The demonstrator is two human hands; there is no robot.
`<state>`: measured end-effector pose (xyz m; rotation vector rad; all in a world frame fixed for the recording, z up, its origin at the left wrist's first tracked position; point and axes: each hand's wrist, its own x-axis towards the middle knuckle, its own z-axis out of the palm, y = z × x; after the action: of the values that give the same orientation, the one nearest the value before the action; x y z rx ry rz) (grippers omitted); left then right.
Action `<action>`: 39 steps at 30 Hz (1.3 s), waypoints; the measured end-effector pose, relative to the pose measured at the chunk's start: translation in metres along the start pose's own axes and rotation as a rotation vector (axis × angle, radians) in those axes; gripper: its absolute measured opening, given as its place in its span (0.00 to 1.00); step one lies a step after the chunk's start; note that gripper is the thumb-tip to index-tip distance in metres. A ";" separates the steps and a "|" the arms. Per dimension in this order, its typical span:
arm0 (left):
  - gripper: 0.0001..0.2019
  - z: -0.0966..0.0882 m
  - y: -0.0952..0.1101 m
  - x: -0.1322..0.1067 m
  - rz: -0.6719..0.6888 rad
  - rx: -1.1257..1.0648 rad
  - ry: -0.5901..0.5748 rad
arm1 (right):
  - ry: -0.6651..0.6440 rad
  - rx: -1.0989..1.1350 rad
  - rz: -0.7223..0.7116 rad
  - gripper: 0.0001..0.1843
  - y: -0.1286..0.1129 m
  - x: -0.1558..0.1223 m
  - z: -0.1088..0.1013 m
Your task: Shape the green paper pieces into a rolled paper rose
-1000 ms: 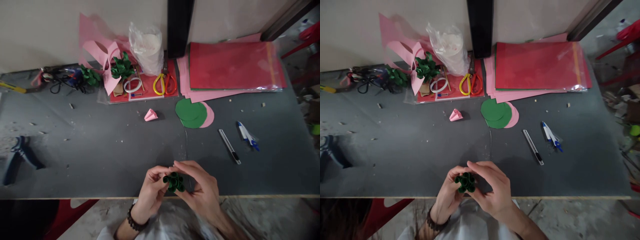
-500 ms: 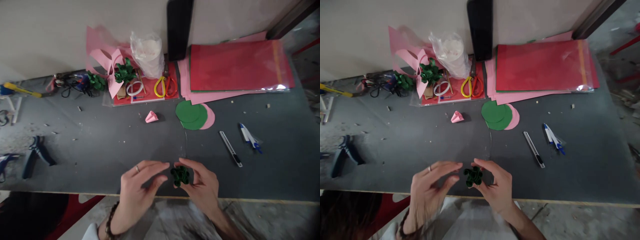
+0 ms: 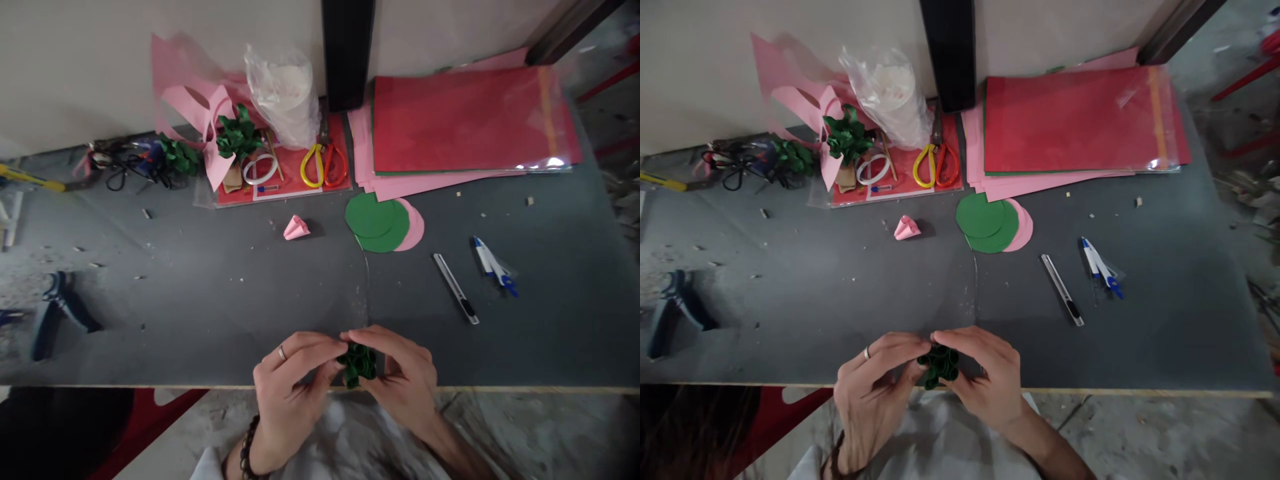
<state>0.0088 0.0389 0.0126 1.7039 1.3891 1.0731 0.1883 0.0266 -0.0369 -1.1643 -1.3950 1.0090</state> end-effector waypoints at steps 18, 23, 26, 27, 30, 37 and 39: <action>0.08 -0.006 -0.005 -0.007 -0.393 -0.465 -0.017 | -0.094 -0.092 -0.114 0.30 -0.004 0.006 -0.005; 0.07 -0.007 -0.004 -0.007 -0.521 -0.595 -0.048 | -0.116 -0.170 -0.213 0.37 -0.004 0.010 -0.005; 0.04 -0.006 -0.006 -0.009 -0.491 -0.550 -0.043 | -0.128 -0.182 -0.184 0.36 -0.006 0.011 -0.005; 0.04 -0.006 -0.007 -0.010 -0.481 -0.536 -0.041 | -0.125 -0.188 -0.168 0.35 -0.006 0.011 -0.005; 0.09 -0.004 -0.012 -0.017 -0.484 -0.594 -0.045 | -0.108 -0.192 -0.155 0.33 -0.008 0.009 -0.006; 0.07 0.016 -0.033 -0.030 -0.525 -0.805 0.015 | -0.005 -0.217 -0.063 0.30 -0.006 0.008 0.000; 0.08 0.025 -0.035 -0.030 -0.508 -0.876 0.062 | 0.019 -0.241 -0.070 0.26 -0.006 0.010 0.003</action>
<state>0.0142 0.0163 -0.0349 0.6513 1.0490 1.1801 0.1842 0.0350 -0.0299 -1.2860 -1.5632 0.7939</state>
